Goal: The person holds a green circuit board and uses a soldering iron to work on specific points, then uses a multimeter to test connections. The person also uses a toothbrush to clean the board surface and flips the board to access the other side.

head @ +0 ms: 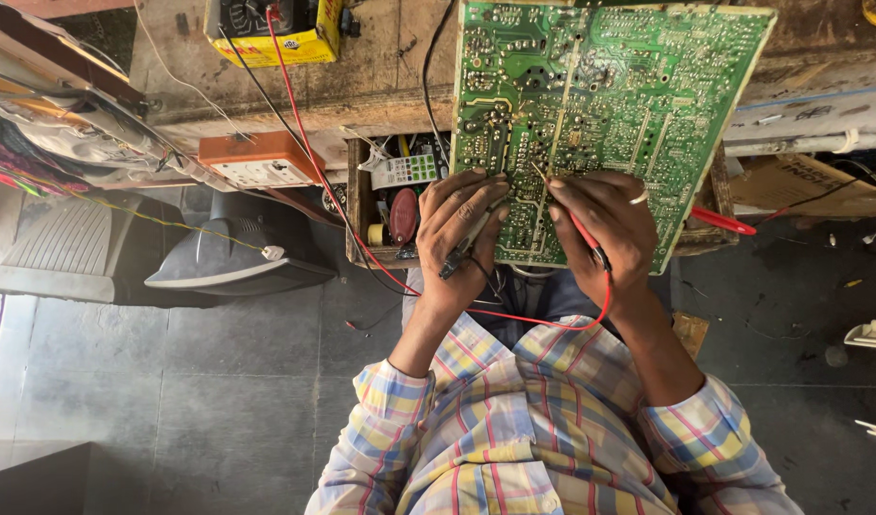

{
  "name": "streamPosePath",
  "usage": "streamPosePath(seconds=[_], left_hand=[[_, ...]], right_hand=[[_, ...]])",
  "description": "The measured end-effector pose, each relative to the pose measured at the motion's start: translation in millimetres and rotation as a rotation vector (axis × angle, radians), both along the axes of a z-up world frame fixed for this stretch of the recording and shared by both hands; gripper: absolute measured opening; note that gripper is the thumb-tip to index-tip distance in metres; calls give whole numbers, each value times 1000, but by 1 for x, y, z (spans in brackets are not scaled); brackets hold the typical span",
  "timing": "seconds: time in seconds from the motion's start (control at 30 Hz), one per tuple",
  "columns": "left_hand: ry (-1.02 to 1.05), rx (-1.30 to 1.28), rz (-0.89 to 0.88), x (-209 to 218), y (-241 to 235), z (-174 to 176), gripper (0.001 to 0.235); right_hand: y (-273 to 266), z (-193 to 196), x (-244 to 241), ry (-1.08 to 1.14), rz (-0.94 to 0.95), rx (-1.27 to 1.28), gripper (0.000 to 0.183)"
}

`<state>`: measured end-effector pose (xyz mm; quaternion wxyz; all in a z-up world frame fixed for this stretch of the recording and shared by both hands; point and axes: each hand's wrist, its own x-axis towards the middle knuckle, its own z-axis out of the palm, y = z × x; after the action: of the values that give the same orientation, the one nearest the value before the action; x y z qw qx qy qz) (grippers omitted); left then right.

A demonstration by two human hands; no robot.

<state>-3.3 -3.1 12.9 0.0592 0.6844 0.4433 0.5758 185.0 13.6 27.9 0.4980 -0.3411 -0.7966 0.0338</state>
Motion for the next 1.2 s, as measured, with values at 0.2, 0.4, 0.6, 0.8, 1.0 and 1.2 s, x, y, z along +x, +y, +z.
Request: streamPosePath(seconds=[0.2,0.4,0.6,0.8,1.0,1.2], left_hand=[[-6,-9,-9,0,-1,-1,23],[-5,-5,-8,0,1,0,24],[-7,-23,12,1,-1,0,22],[-24,-17,13,2,-3,0,23],[-4,-9,11,3,-2,-1,23],[-16,-10,-4,3,-3,1,22]], right_hand=[[1,-2,-1,35,-6,-22,26],[3,-3,-1,50,4,-11,24],[3,-4,0,58,18,-11,24],[2,-5,2,44,39,-11,26],[4,-6,3,47,18,-22,26],[3,-8,2,50,-10,-16,20]])
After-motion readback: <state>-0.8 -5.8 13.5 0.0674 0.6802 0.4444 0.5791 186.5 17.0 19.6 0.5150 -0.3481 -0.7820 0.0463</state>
